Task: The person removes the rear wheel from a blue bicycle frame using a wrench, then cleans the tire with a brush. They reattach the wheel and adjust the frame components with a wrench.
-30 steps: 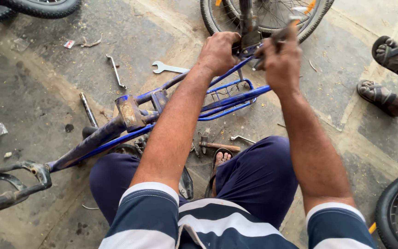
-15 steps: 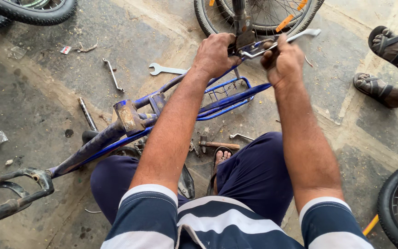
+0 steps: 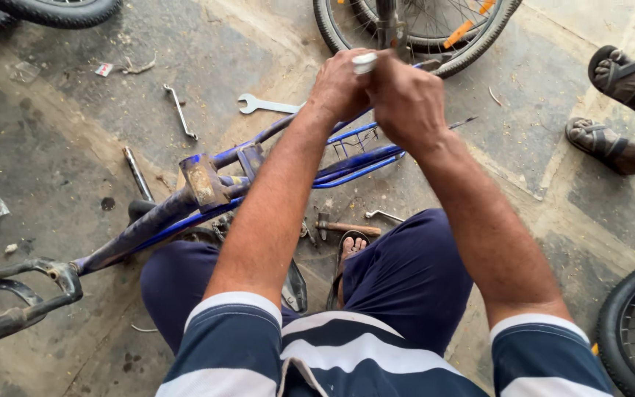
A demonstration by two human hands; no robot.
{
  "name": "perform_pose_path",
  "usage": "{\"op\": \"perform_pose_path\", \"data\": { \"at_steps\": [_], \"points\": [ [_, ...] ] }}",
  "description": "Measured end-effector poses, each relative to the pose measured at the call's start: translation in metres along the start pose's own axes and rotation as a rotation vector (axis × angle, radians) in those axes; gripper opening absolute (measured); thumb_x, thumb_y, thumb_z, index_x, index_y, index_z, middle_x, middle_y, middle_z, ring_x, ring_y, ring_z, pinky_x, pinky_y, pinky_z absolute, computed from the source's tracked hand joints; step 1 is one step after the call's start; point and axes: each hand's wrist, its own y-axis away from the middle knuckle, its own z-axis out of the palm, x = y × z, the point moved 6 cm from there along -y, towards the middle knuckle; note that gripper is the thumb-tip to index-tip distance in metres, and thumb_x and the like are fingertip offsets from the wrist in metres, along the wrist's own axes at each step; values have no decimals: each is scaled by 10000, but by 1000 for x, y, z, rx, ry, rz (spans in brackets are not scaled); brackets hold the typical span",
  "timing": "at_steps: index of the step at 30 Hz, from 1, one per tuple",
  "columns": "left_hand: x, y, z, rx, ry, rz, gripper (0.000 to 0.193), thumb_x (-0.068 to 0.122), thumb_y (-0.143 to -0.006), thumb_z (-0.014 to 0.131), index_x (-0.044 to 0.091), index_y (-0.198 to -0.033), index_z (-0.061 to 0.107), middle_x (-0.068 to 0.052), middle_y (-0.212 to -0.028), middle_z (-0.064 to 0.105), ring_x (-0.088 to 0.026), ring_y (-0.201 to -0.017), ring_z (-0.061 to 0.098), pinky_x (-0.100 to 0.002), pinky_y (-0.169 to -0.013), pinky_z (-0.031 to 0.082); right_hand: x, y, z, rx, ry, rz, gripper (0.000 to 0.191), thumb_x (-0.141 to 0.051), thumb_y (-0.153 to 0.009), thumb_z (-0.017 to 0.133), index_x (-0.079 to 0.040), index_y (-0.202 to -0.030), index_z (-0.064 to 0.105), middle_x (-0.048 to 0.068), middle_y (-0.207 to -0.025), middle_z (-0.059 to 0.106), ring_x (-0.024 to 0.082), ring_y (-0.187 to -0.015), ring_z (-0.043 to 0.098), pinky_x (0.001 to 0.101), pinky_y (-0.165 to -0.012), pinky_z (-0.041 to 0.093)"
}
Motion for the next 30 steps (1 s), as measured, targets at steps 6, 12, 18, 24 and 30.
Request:
{"op": "perform_pose_path", "data": {
  "at_steps": [6,12,18,24,30],
  "points": [
    [11,4,-7,123,18,190,461,295,-673,923,99,-1051,745,-83,-1018,746,-272,-980,704,-418,-885,536,62,10,-16,265,-797,584,230,-309,-1196,473,-88,-1138,499,46,-776,617,128,-583,533,287,-514,430],
    [11,7,-8,71,26,124,459,336,-712,917,104,-1071,750,-85,-1025,746,-268,-990,713,-415,-901,542,111,45,19,399,-1282,1146,181,-252,-1118,487,-79,-1067,482,88,-808,650,140,-552,549,297,-499,487],
    [13,8,-7,90,37,141,437,326,-725,894,93,-1068,753,-93,-1004,748,-254,-968,717,-403,-902,541,118,62,36,259,-1397,1370,148,-175,-1102,583,-28,-1110,575,128,-886,702,160,-634,606,320,-582,532],
    [12,8,-4,81,12,125,350,282,-778,833,101,-1066,749,-74,-993,751,-240,-961,727,-400,-916,544,106,54,12,217,-1196,1179,74,-126,-1005,554,-70,-1053,549,117,-882,712,192,-670,682,379,-612,585],
    [9,7,0,84,10,150,313,274,-794,831,96,-1038,749,-75,-994,738,-260,-971,716,-417,-912,540,87,47,8,252,-1127,1253,55,-106,-1007,587,-56,-1028,580,106,-851,722,182,-627,691,395,-607,601]
  ]
}}
